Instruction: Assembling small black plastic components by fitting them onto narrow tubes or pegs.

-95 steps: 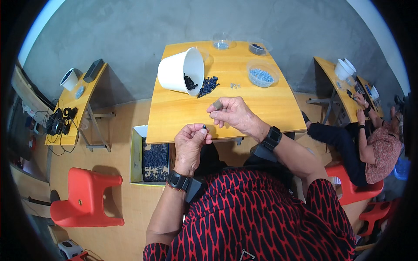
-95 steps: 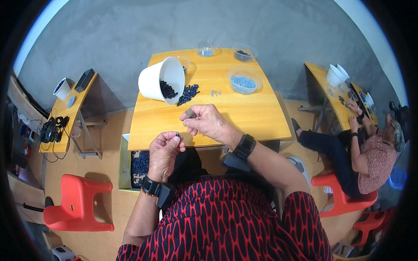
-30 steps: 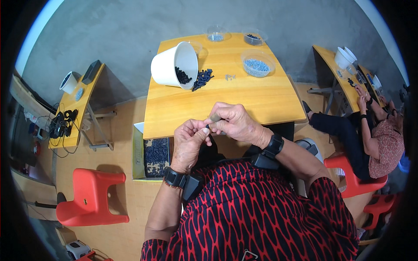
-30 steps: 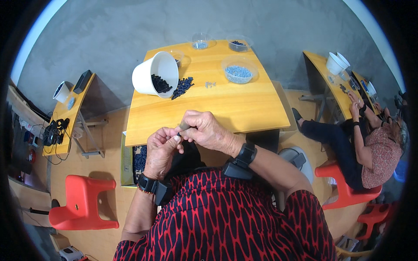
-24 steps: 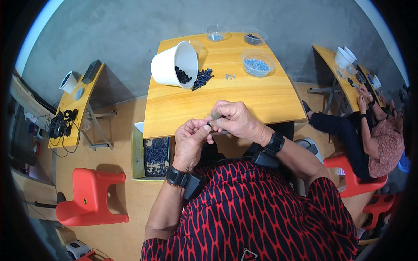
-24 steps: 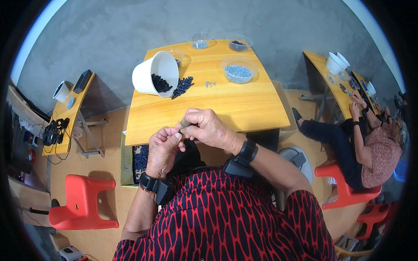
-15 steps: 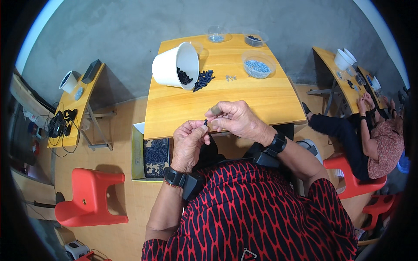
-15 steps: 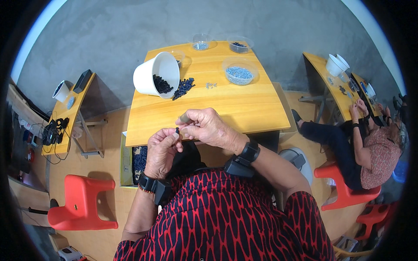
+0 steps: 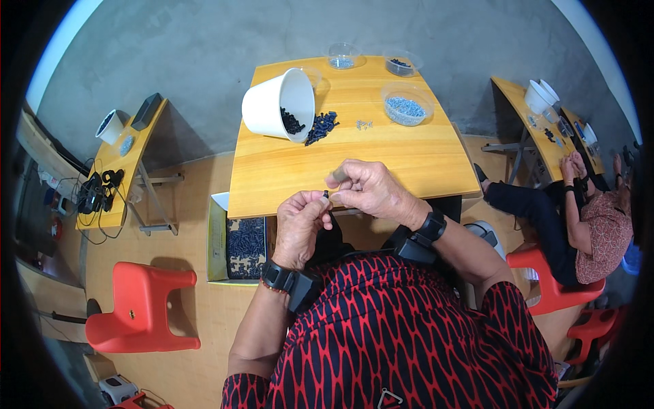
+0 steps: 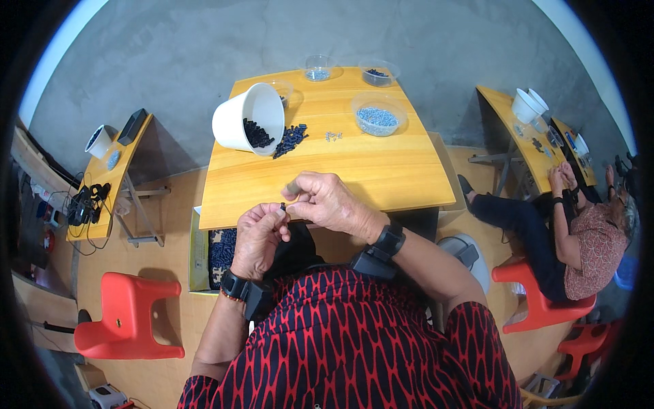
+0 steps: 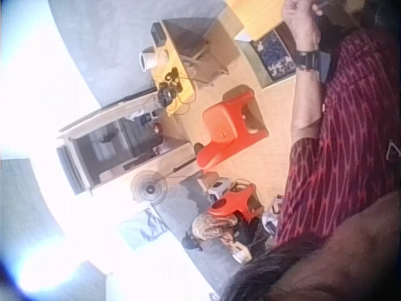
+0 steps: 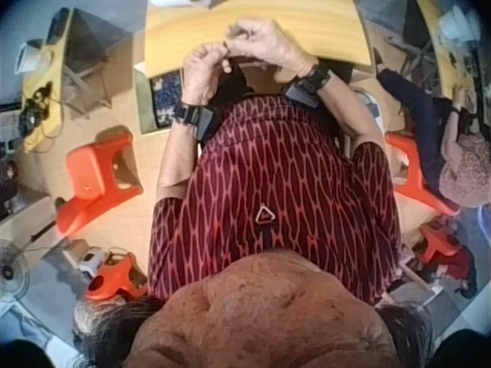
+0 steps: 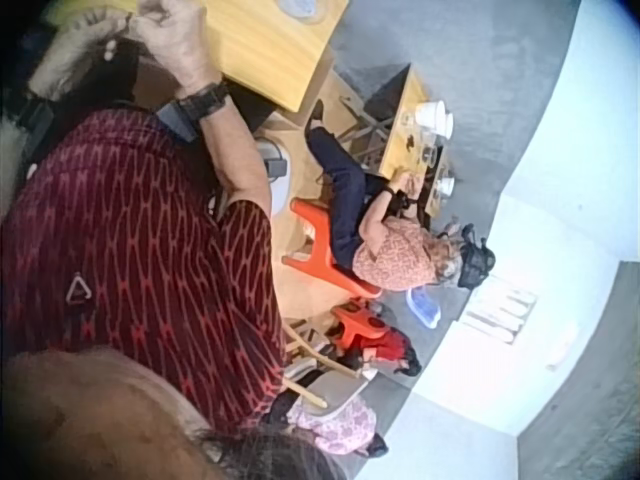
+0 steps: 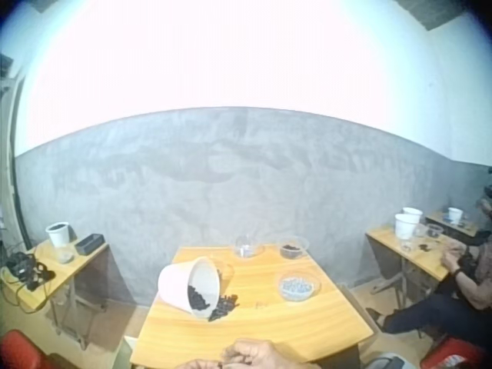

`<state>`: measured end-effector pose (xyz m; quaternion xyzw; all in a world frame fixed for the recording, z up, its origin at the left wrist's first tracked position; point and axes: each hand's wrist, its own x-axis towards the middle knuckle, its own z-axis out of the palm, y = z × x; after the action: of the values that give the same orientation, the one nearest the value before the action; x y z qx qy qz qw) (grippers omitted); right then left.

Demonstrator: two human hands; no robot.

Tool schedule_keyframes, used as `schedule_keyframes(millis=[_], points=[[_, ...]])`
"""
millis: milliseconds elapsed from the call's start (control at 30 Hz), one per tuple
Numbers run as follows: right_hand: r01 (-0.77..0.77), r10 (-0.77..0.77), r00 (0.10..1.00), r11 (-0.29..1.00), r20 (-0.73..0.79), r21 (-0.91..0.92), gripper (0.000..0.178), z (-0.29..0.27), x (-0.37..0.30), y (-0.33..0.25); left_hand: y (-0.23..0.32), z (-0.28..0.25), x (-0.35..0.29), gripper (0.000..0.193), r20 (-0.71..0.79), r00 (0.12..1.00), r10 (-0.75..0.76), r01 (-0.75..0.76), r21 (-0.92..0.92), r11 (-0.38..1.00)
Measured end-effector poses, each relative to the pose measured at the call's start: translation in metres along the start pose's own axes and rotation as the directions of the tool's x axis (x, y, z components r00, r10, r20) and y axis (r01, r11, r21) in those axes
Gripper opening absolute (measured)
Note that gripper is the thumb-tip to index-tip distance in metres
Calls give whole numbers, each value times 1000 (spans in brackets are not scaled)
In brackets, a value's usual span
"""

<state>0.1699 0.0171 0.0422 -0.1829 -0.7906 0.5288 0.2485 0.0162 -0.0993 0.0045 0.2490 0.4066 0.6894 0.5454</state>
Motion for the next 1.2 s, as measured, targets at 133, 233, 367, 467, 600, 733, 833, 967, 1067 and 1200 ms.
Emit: schedule_keyframes(millis=[133, 233, 367, 467, 600, 733, 833, 967, 1067, 1200], points=[[132, -125, 991, 963, 47, -234, 31, 1, -3, -21, -3, -3, 1, 5, 22, 998, -65, 66, -65, 996], [203, -131, 973, 880, 191, -429, 34, 2, -2, -22, 0, -2, -2, 9, 9, 994, -106, 106, -63, 992], [274, -214, 961, 831, 178, -483, 24, 5, -1, -12, 2, 0, -3, 10, 18, 991, -133, 134, -60, 989], [267, -214, 963, 813, 160, -517, 22, 8, 2, -10, 4, 4, -4, 12, -15, 985, -172, 171, -75, 982], [334, -297, 942, 775, 157, -536, 19, 14, 7, -9, 1, -3, -2, 12, -25, 997, -77, 76, -59, 995], [393, -363, 916, 740, 167, -546, 18, 20, 11, -9, 0, -5, -2, 13, -42, 999, 14, -16, -49, 999], [447, -430, 886, 698, 172, -560, 18, 21, 13, -8, 2, -4, -1, 12, -22, 998, 50, -52, -58, 997], [435, -407, 894, 695, 186, -572, 17, 24, 11, -11, 0, -10, 0, 9, -9, 997, 76, -77, -62, 995], [399, -372, 913, 724, 169, -562, 18, 25, 10, -12, 1, -8, 0, 6, 6, 996, 88, -88, -56, 995], [380, -349, 925, 854, 151, -356, 25, 19, 25, -10, 10, -9, 2, 6, -143, 971, 191, -192, 10, 981]])
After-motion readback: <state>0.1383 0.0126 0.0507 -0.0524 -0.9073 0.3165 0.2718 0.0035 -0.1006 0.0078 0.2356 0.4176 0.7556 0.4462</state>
